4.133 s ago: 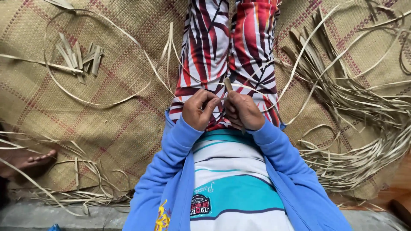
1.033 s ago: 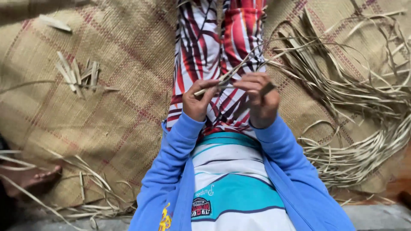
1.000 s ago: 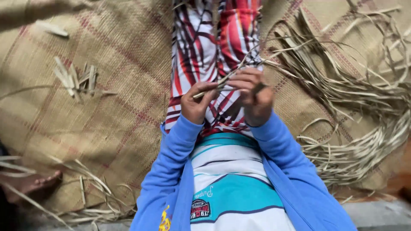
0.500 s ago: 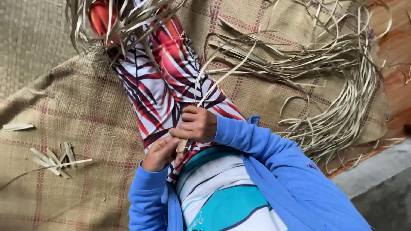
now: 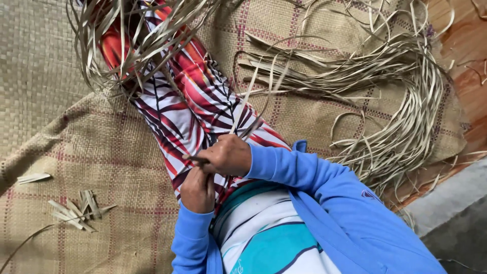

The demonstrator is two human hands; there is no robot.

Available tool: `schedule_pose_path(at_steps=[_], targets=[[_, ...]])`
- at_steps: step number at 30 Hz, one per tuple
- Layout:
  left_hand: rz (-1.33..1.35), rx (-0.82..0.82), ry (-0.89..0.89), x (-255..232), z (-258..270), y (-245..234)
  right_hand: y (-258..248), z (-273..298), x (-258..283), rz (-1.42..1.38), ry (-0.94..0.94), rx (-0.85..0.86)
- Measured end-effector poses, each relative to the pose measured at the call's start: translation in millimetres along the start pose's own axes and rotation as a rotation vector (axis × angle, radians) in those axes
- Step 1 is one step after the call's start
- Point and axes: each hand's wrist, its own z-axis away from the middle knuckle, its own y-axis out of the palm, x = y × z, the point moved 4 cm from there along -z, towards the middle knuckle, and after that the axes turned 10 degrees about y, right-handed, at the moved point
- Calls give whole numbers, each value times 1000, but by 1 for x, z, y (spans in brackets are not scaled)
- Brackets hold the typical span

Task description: Weaving dried palm leaves into a mat while sitting on the floor.

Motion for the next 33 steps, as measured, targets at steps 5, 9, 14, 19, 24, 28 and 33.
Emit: schedule_pose_path(at_steps=[5, 9, 14, 19, 24, 28, 33], targets=[[185, 67, -12, -14, -20, -43, 3, -3, -28, 33, 152, 129], [219, 216, -164, 0, -2, -85, 5, 5, -90, 228, 97, 73], [166, 218, -347, 23, 27, -129, -26, 18, -199, 498, 98, 56], [44, 110, -414, 25, 20, -124, -95, 5, -200, 371, 441, -428], [-31, 146, -61, -22, -30, -83, -49, -32, -30, -978, 249, -76], [-52, 191, 88, -43, -43, -80, -26, -39, 32, -499, 82, 53], [-70, 188, 57, -46, -43, -85, -6, -24, 33, -447, 343, 94]])
